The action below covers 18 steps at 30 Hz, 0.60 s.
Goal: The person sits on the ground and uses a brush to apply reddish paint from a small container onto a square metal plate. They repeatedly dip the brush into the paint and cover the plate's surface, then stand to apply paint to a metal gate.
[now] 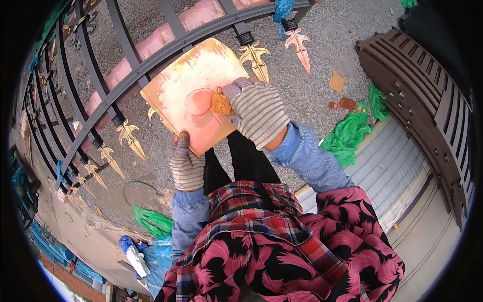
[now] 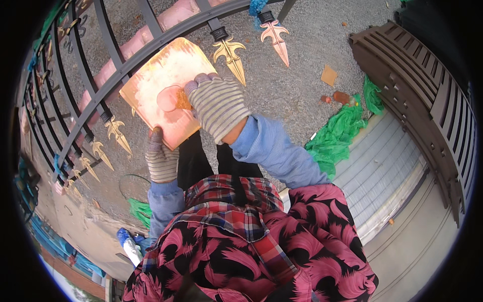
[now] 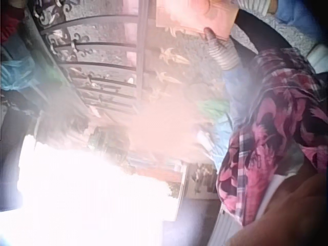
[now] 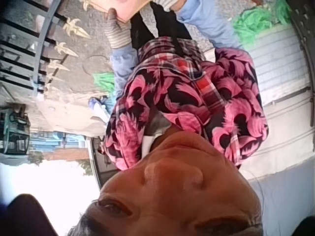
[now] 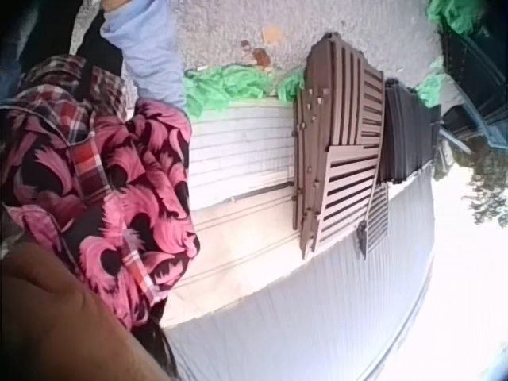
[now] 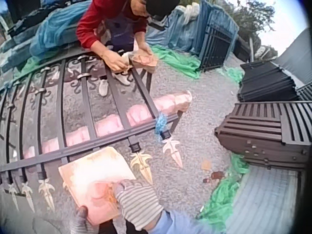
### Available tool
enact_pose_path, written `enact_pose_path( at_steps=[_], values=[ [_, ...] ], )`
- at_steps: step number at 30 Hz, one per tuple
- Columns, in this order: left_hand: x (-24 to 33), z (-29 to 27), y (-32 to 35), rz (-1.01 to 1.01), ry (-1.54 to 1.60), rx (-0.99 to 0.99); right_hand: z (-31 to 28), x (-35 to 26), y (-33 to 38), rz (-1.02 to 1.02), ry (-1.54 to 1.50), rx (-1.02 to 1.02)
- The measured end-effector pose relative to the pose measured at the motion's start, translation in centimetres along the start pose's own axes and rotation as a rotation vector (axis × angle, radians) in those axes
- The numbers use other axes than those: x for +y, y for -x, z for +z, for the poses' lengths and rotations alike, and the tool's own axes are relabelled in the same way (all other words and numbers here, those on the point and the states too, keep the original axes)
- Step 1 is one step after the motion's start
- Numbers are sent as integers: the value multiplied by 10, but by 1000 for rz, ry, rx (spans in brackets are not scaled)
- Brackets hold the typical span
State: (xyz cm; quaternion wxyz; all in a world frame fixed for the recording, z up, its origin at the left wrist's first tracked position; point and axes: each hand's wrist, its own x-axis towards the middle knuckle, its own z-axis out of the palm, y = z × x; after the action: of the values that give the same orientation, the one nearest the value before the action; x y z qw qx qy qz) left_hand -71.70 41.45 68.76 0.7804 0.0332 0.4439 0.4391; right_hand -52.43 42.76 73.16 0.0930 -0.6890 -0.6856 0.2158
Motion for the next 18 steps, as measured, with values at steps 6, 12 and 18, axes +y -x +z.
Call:
enact_pose_path(
  at_steps=[6, 12, 18],
  values=[
    [20, -12, -13, 5, -56, 6, -5, 29, 30, 230, -274, 294],
    [46, -23, -26, -14, -82, -10, 26, 87, -13, 502, -47, 290],
    [51, -20, -30, -36, -123, -10, 54, 106, 15, 538, 131, -16]
  ],
)
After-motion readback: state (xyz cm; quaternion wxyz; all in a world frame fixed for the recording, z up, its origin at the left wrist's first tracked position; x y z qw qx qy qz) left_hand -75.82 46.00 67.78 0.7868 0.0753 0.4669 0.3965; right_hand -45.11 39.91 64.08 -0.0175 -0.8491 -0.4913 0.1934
